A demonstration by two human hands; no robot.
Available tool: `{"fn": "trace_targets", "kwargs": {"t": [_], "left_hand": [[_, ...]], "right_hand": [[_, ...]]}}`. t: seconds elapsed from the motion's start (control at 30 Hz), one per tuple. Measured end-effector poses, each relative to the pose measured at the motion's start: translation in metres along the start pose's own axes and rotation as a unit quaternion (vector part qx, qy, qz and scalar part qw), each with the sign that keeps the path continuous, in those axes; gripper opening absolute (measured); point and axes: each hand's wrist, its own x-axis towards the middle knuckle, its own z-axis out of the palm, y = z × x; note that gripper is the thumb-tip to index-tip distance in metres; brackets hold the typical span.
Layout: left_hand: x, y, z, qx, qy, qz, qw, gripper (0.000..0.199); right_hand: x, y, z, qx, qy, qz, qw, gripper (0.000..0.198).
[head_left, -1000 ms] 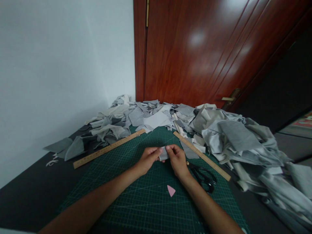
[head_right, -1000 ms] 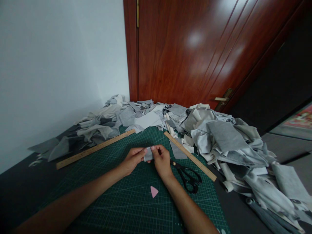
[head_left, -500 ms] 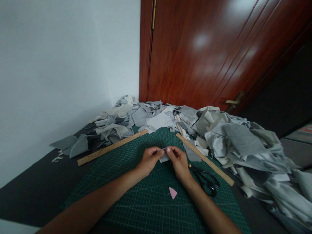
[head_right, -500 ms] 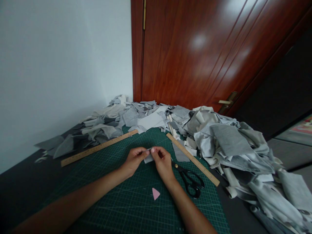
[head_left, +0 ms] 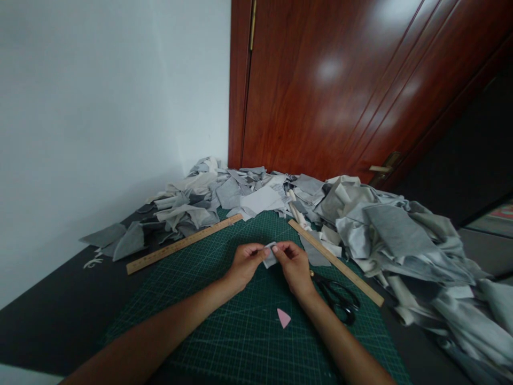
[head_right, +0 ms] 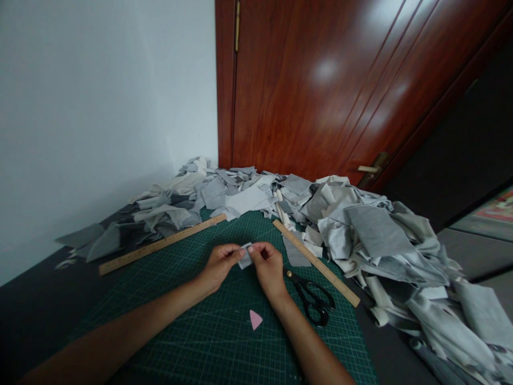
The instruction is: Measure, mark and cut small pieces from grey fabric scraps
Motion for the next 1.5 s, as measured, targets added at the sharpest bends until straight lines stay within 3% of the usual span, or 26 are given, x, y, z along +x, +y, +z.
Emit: {"fn": "trace_targets", "kwargs": {"t": [0.8,1.2,1.5], "left_hand": [[-0.0015,0.0030,0.0030,0.056,-0.031,0.052,0.997,0.038],[-0.0020,0.0038,0.0033,0.056,-0.047,0.055,0.996,0.037],[-0.0004,0.0042,0.0010,-0.051,0.034,0.000,0.998,0.031]], "right_hand": [[0.0018,-0.0004,-0.0048,0.042,-0.041,-0.012,0.998,0.013],[0.0031,-0.0034,-0.0047,0.048,-0.036,-0.014,0.998,0.014],[0.0032,-0.0019,-0.0051,0.049,-0.005,-0.017,0.999,0.018]]}}
